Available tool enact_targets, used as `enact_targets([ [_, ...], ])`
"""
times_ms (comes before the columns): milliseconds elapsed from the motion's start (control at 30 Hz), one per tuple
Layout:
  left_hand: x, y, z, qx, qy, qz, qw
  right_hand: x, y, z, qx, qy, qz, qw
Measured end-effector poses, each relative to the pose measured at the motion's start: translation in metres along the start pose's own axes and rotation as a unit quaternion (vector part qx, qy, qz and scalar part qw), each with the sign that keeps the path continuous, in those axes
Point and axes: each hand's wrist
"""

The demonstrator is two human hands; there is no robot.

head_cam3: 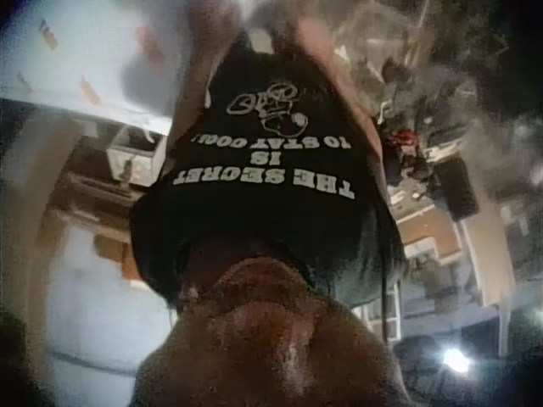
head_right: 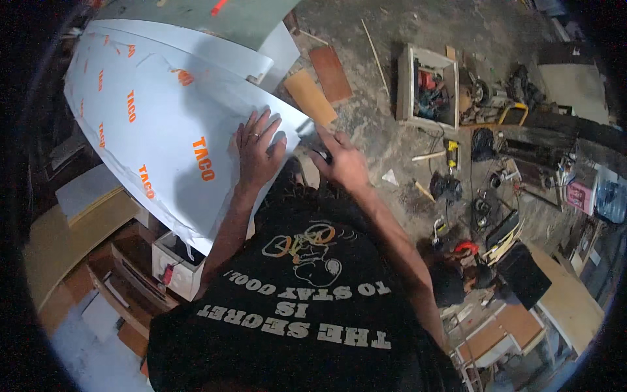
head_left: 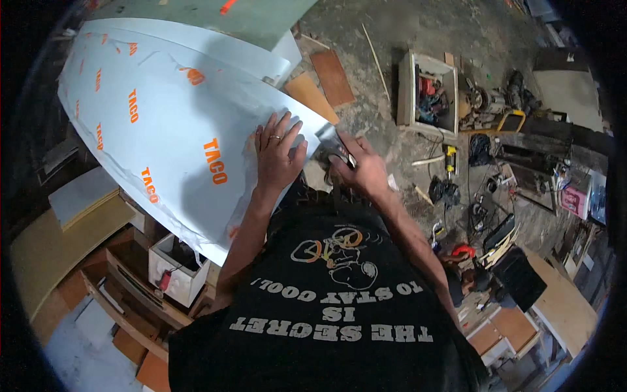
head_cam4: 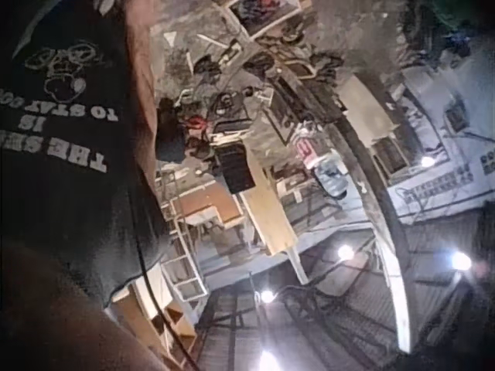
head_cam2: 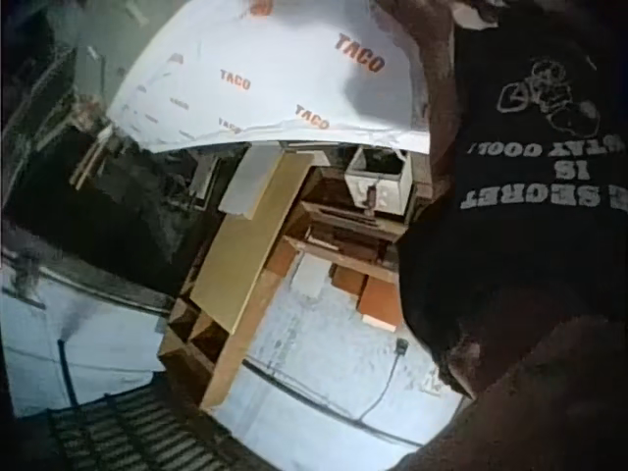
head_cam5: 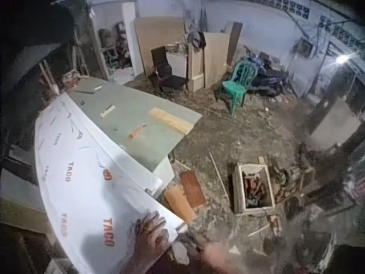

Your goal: The person sands the edges of a laminated board with a sanding block, trims the edges with a cutter blade, and moves the board onto a cabinet.

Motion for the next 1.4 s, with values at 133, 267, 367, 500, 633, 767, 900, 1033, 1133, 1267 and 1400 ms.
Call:
enact_targets([
  [133,0.013,0.006,-0.008,0.032,0.017,0.021,0.999,0.009,-0.003,-0.001,0.025,0.066,0.070,0.995],
  [267,0.024,0.003,-0.008,0.082,0.047,0.021,0.995,0.015,-0.001,-0.003,0.050,0.046,0.064,0.996],
  [367,0.022,-0.007,-0.009,0.093,0.038,0.035,0.994,0.019,-0.001,-0.002,0.042,0.033,0.015,0.998],
  [500,0.028,-0.006,-0.007,0.096,0.033,0.025,0.995,0.014,-0.008,-0.008,0.032,0.035,0.001,0.999],
  [633,0.026,-0.008,-0.009,0.088,0.021,0.035,0.995,0.009,-0.011,-0.010,0.037,0.045,0.052,0.997],
  [767,0.028,-0.005,-0.007,0.082,0.028,0.038,0.996,0.003,-0.016,-0.010,0.054,0.066,0.102,0.991],
  [900,0.027,-0.007,-0.009,0.079,0.023,0.038,0.996,0.001,-0.021,-0.017,0.055,0.055,0.121,0.990],
  [1033,0.029,-0.008,-0.009,0.077,0.008,0.036,0.996,0.001,-0.028,-0.025,-0.007,0.050,0.115,0.992],
  [1133,0.028,-0.008,-0.009,0.079,0.009,0.037,0.996,-0.006,-0.030,-0.017,0.007,0.057,0.124,0.991],
  [1267,0.026,-0.009,-0.011,0.084,-0.001,0.047,0.995,-0.001,-0.024,-0.021,0.039,0.046,0.131,0.990],
  [1400,0.026,-0.010,-0.012,0.085,0.003,0.045,0.995,-0.004,-0.025,-0.017,0.030,0.022,0.127,0.991],
])
Point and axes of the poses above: each hand's wrist, its own y-axis away from the middle knuckle, its own x-axis out of the palm, z = x × y, and after that the axes turned 3 degrees about x, right-handed
